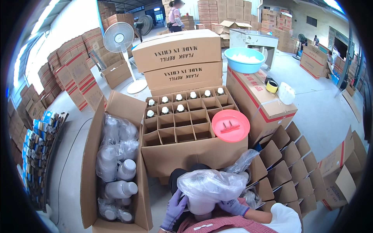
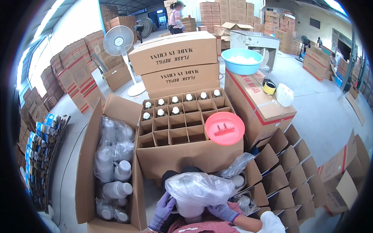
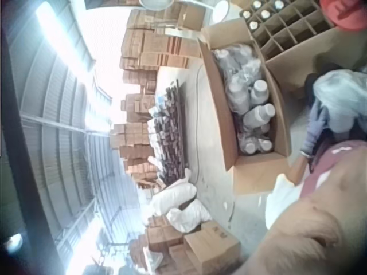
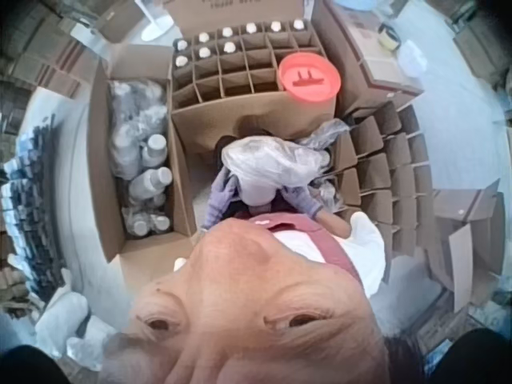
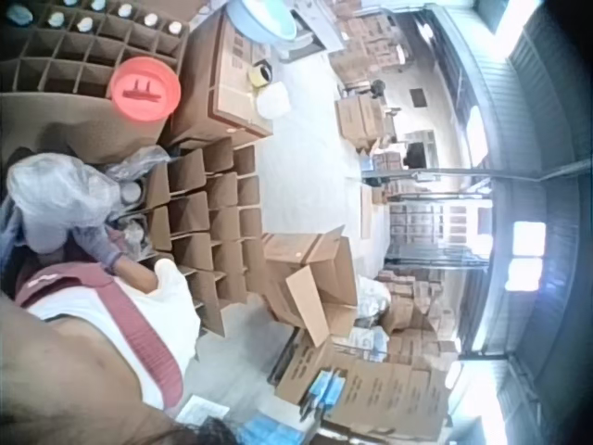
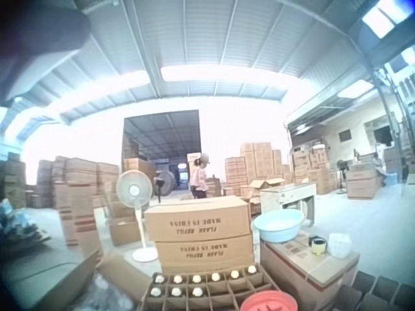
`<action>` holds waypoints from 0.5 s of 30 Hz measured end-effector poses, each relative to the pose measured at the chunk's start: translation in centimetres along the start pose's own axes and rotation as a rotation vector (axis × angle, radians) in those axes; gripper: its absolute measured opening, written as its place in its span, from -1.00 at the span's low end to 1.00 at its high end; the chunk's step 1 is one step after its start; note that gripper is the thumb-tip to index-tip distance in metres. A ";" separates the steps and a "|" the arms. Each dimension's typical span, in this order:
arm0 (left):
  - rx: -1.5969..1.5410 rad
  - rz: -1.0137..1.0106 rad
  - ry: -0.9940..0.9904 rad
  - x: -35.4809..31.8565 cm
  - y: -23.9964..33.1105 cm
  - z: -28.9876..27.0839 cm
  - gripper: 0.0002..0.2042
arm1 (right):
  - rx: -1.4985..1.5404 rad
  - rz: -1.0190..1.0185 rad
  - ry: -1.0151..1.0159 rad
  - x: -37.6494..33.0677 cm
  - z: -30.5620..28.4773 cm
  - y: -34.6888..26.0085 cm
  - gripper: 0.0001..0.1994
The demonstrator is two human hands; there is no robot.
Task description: The person assembles white thermos flasks by inserting inner liners and screwing on lids. They handle multiple flasks one at a time, placing them into a cardboard box with dividers.
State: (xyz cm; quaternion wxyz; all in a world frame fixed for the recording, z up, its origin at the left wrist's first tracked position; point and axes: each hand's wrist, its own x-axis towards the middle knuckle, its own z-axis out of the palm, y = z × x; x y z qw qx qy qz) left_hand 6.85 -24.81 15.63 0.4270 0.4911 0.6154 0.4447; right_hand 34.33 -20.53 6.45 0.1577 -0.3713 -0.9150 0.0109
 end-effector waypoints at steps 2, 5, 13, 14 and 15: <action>-0.167 -0.162 0.076 -2.4 -2.0 -1.2 -0.49 | -0.536 -0.199 0.012 0.7 1.1 -0.7 -0.57; -0.053 -0.399 0.016 -3.8 -2.4 -2.5 -0.62 | 0.747 0.202 -0.174 -0.2 5.4 0.4 -0.52; 0.208 0.310 0.301 -0.1 0.2 -2.1 -0.43 | 0.280 0.048 -0.269 -0.3 5.6 3.1 -0.41; 0.254 0.353 0.241 1.2 0.0 -3.4 -0.47 | 0.353 0.080 -0.238 0.3 5.5 3.3 -0.41; 0.300 0.407 0.185 2.0 -0.6 -4.5 -0.50 | 0.419 0.107 -0.197 1.3 5.0 3.3 -0.41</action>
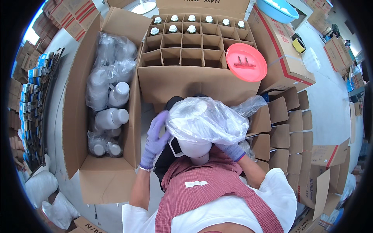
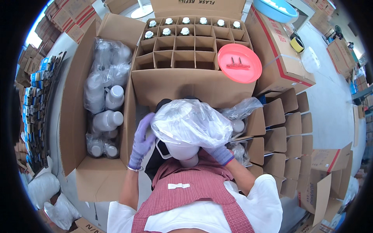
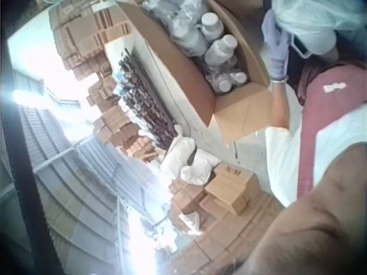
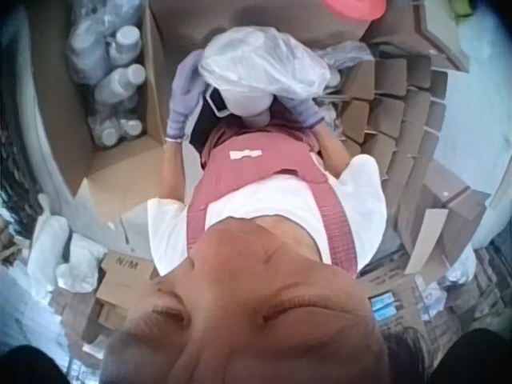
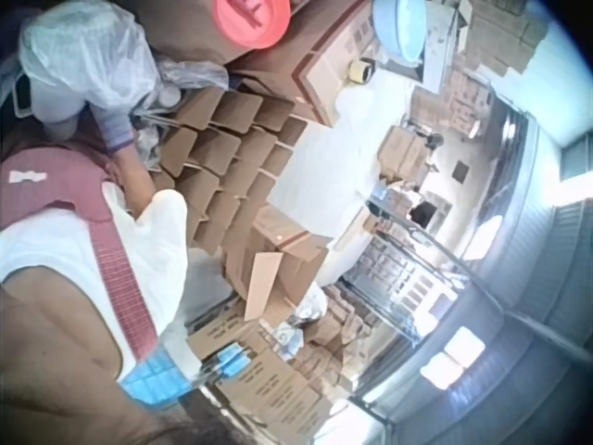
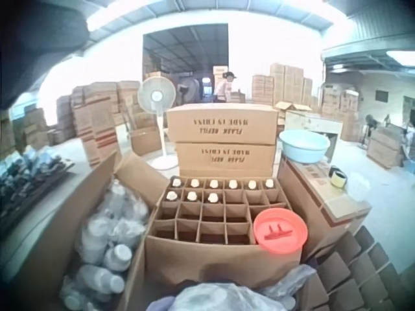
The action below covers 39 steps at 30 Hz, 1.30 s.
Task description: The person assembles white thermos flasks by inserting inner liners and screwing on lids. They handle multiple flasks one at a time, placing them into a cardboard box with dividers.
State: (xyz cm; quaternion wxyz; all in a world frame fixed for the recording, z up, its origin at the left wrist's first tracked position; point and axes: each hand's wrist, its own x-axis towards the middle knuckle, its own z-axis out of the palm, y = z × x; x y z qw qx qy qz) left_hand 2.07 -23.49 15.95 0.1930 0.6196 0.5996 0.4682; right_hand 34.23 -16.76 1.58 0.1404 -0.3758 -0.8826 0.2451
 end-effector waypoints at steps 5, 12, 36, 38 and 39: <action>0.106 0.006 -0.044 -0.3 -3.6 -1.4 -0.76 | -0.283 0.141 0.124 5.6 -7.4 -6.2 -0.55; 0.058 -0.128 -0.302 -12.4 -1.5 -0.2 -0.82 | 0.103 -0.065 0.306 4.4 -6.1 -6.9 -0.64; -0.150 0.285 -0.800 -1.6 4.9 13.6 -0.56 | 0.218 0.284 0.931 -10.4 -16.8 -15.7 -0.41; -0.963 -0.405 -0.958 -3.8 8.0 15.7 -0.67 | -0.257 0.106 0.920 -13.4 -20.2 -15.6 -0.33; -0.862 -0.220 -1.040 -3.9 10.3 16.0 -0.68 | -0.344 0.242 0.742 -14.3 -23.2 -17.2 -0.29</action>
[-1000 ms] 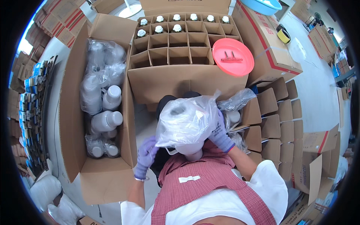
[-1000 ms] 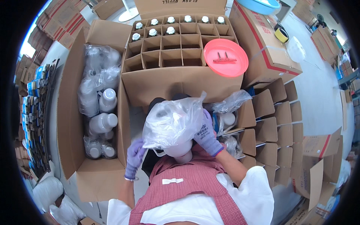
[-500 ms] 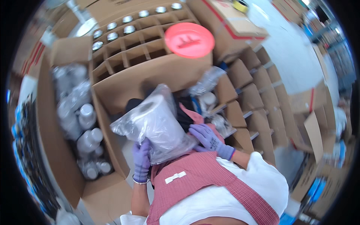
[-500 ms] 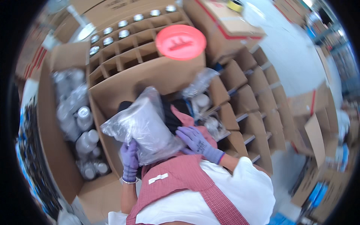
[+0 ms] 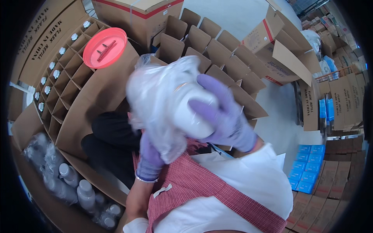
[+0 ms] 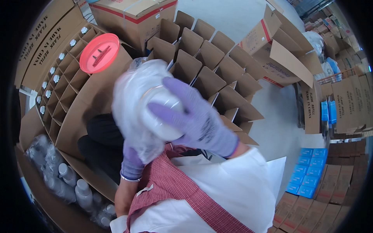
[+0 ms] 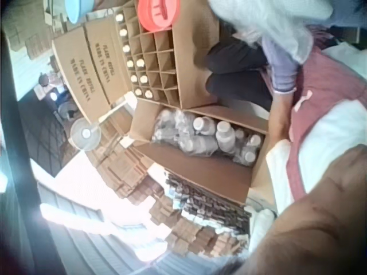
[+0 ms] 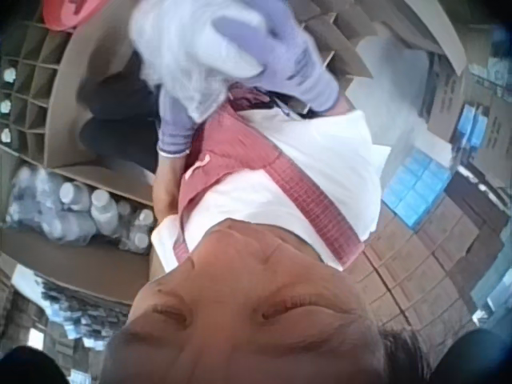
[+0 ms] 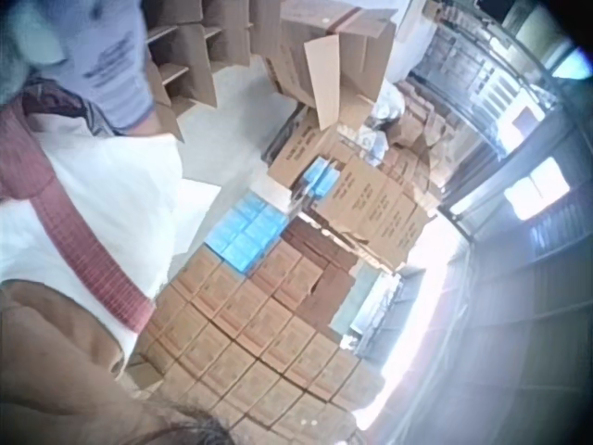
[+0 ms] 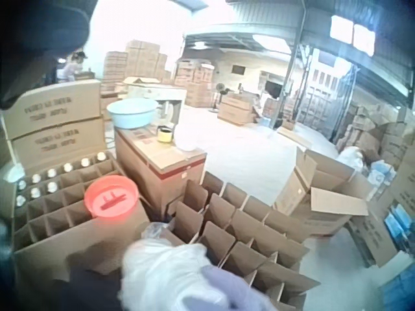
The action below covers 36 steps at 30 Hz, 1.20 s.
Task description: The person assembles white thermos flasks by inserting inner liners and screwing on lids. They handle multiple flasks one at a time, placing them into a cardboard box with dividers.
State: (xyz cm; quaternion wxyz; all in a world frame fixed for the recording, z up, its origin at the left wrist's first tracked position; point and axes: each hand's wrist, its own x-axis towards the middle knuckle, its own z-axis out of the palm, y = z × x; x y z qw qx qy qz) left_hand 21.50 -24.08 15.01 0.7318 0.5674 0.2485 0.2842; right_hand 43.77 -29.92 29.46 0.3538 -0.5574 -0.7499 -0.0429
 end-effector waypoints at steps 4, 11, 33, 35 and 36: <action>0.647 0.557 -0.239 0.8 0.8 4.3 -0.63 | 0.034 0.376 -0.368 1.1 -5.9 4.7 -0.19; -0.320 -0.288 -0.160 -0.7 5.3 -1.4 -0.50 | 0.095 0.522 -0.927 -2.9 -1.5 12.5 -0.16; 1.872 -0.941 0.881 -28.3 -2.1 -26.8 -0.28 | -0.318 0.291 -1.455 -17.9 12.9 17.2 -0.23; 2.166 -0.825 0.589 -24.7 -0.8 -30.9 -0.31 | -0.245 0.489 -1.506 -14.8 11.9 16.0 -0.28; 2.140 -0.866 0.605 -30.2 -3.9 -30.3 -0.32 | -0.156 0.356 -1.502 -9.5 13.3 13.9 -0.32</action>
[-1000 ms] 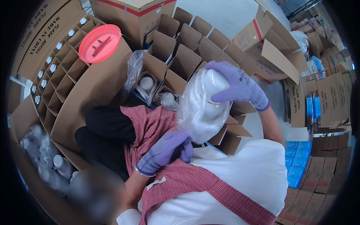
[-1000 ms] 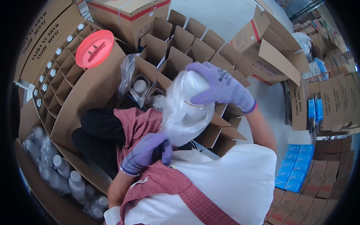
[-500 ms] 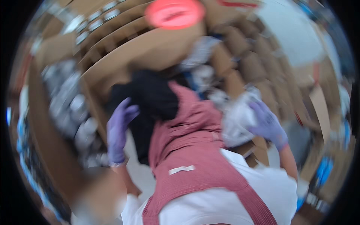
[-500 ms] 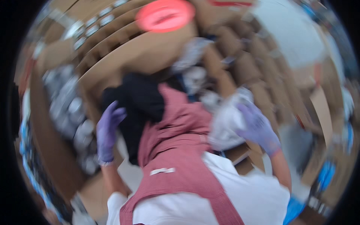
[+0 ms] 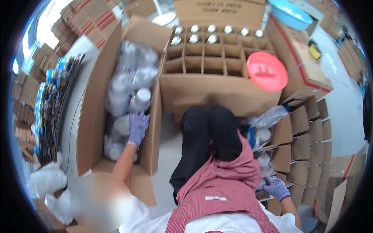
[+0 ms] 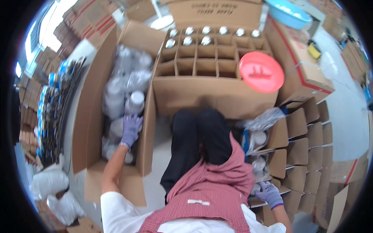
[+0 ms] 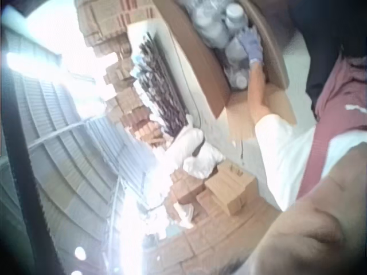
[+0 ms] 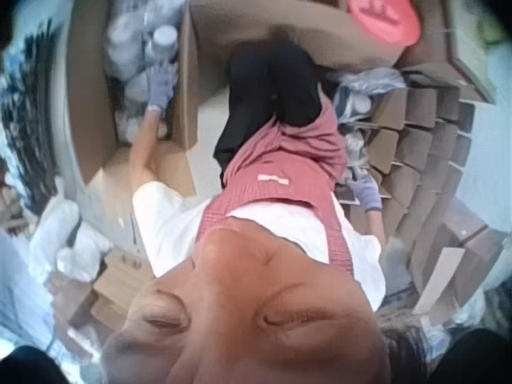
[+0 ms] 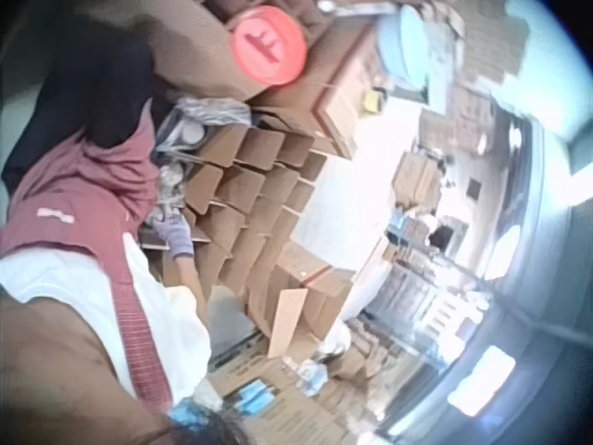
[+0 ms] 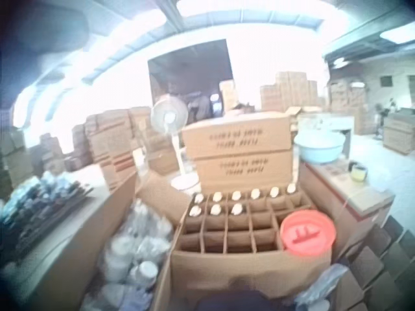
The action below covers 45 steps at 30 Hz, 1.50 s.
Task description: The person assembles white thermos flasks by inserting inner liners and screwing on lids. They handle multiple flasks one at a time, placing them into a cardboard box with dividers.
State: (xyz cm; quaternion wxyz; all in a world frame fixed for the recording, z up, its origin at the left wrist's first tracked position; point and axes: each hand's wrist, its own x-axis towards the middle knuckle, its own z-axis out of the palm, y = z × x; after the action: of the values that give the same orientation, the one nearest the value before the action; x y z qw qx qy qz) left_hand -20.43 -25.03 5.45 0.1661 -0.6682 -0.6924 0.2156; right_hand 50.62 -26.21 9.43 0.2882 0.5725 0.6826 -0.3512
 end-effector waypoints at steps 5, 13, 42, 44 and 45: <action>-0.099 -0.074 -0.276 4.0 -1.3 -6.0 -0.29 | 0.055 -0.504 0.726 1.0 -8.7 -7.4 -0.42; -1.731 -0.230 0.604 3.9 2.8 -31.8 -0.24 | 0.565 -1.143 0.861 3.1 -18.0 -26.2 -0.27; -0.656 -0.430 0.799 2.1 -4.0 -17.1 -0.65 | -0.410 -2.178 0.792 -17.6 -31.4 -29.6 -0.66; -0.849 -0.586 0.977 1.5 -4.5 -20.0 -0.67 | -0.428 -2.159 0.783 -17.6 -30.5 -28.5 -0.61; -0.872 -0.613 1.015 1.5 -4.7 -20.9 -0.67 | -0.443 -2.133 0.792 -17.4 -30.5 -27.9 -0.58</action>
State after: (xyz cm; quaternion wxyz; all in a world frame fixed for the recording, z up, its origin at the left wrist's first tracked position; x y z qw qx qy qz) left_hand -13.66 -22.00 25.59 0.2384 -0.4674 -0.7089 -0.4714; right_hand 26.51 -14.36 45.33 -0.2941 -0.2869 0.9078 -0.0847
